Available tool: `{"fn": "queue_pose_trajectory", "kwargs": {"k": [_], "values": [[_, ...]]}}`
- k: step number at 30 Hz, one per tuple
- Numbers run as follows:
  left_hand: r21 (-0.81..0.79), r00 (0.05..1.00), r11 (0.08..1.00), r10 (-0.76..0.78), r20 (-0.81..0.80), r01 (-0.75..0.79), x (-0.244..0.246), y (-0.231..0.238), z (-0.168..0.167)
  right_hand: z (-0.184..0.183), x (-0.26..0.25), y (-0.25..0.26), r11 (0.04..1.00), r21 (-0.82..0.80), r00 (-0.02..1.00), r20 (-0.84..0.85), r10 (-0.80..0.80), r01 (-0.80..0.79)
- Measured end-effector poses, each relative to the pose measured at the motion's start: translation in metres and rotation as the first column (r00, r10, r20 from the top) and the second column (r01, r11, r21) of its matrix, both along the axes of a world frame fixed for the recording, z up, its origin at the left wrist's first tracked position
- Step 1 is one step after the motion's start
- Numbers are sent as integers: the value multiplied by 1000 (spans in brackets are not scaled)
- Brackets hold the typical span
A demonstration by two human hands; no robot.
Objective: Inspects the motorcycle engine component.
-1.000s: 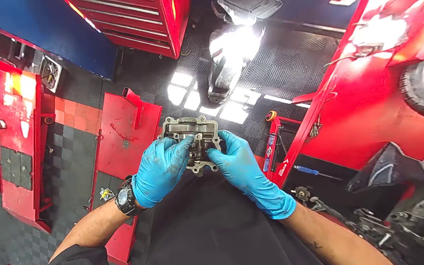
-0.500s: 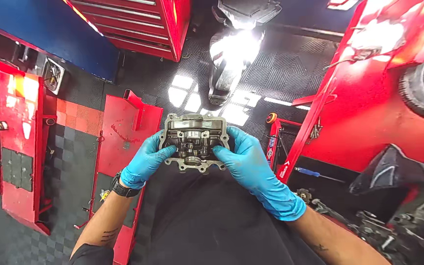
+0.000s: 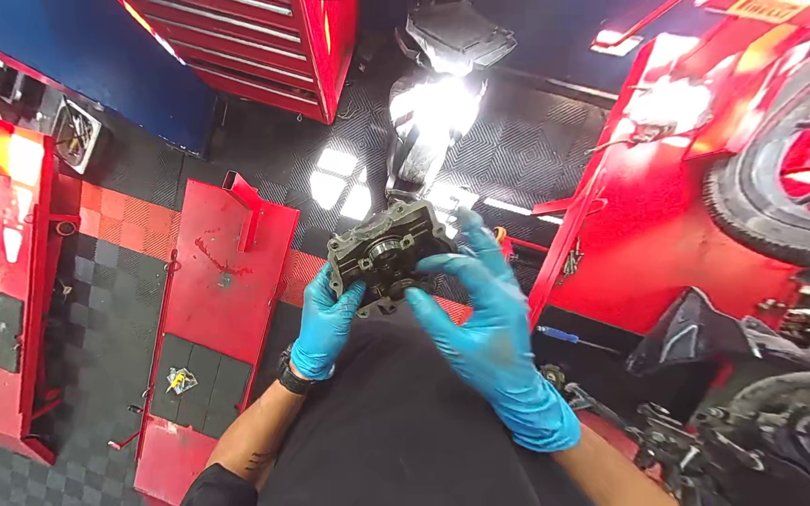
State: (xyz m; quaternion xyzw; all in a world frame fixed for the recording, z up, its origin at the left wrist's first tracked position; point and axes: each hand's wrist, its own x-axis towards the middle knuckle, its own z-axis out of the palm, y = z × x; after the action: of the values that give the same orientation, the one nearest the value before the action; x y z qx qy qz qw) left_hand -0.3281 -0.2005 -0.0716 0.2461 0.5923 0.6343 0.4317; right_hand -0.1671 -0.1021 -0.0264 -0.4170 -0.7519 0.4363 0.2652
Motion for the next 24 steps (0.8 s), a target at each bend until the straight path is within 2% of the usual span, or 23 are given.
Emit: {"fn": "queue_pose_trajectory", "kwargs": {"k": [3,5,9,15,24], "values": [[53,996,998,48,-70,-44,8,5,-1,-12,-12,-1,998,37,990,136,35,-40],[66,991,996,65,-117,-58,9,4,0,-16,-18,1,998,42,989,141,40,-46],[75,971,993,106,-216,-92,12,4,-3,-21,-23,3,999,-15,996,79,43,-42],[96,928,990,133,-347,-106,15,4,-1,-25,-29,3,997,-67,996,-73,-49,45],[94,919,990,137,-370,-110,15,5,2,-24,-29,2,995,-78,992,-99,-73,65]]}}
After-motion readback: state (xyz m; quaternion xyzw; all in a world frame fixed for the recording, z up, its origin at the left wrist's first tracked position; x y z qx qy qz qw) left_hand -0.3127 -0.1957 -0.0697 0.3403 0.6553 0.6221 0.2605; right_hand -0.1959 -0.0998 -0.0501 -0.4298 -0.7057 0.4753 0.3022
